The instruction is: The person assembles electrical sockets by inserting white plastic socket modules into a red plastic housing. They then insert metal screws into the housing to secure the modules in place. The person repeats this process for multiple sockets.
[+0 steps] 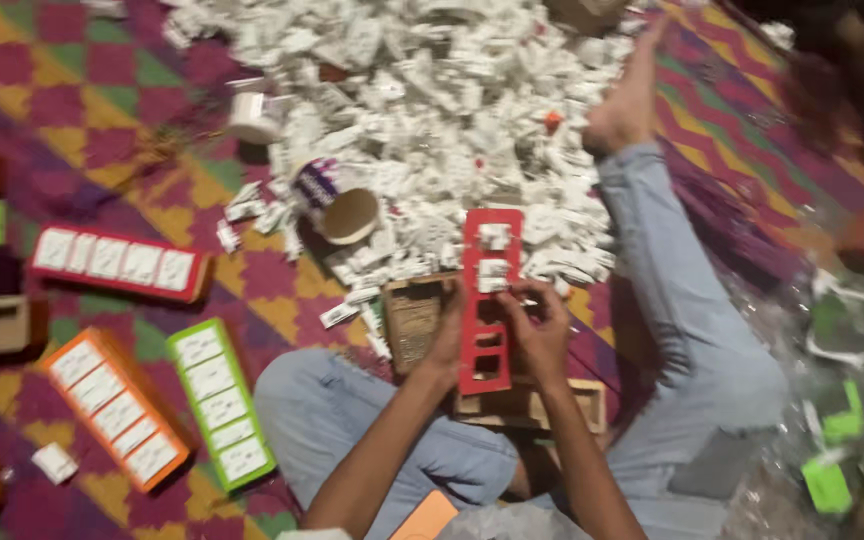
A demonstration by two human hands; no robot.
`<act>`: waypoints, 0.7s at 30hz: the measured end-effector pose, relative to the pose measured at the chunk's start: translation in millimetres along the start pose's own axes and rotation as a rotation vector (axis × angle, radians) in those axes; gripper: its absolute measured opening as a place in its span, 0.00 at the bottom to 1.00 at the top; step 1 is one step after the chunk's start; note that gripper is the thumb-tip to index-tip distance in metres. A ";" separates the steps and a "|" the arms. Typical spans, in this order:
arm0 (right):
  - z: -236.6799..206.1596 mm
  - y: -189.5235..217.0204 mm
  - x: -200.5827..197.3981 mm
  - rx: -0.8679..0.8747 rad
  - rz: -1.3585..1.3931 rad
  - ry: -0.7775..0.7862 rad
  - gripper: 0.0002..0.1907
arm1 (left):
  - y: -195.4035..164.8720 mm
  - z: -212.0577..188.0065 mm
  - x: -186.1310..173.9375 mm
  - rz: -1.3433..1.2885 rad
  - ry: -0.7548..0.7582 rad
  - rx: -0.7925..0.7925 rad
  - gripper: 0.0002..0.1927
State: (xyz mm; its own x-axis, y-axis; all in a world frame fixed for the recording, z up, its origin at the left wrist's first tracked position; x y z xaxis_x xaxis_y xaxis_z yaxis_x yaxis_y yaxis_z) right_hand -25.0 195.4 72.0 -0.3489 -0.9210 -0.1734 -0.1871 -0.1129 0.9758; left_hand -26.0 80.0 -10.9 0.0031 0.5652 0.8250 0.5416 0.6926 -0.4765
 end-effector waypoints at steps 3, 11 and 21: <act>-7.7 13.4 3.4 -0.135 -0.286 -0.050 0.08 | 2.5 2.8 -10.2 0.074 -0.023 0.024 0.43; -35.6 26.6 28.7 -0.142 -0.192 0.361 0.35 | -21.8 9.9 -27.3 -0.017 -0.052 0.272 0.55; -29.7 24.1 -4.6 -0.106 -0.428 0.147 0.21 | -46.8 5.6 -12.9 0.172 -0.039 0.445 0.45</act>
State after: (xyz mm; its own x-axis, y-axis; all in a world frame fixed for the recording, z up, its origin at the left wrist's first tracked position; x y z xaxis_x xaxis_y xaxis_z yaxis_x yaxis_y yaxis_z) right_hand -0.7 185.8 100.3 -0.1256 -0.8255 -0.5503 -0.1880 -0.5249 0.8302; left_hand -56.1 42.7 -1.0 0.0246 0.6988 0.7149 0.1239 0.7075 -0.6958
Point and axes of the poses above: each hand's wrist, its own z-axis towards the middle knuckle, its own x-axis out of the palm, y = z × x, the point moved 10 cm from there along z, towards the middle knuckle, and after that the axes turned 10 degrees about x, right-handed, at the moved point
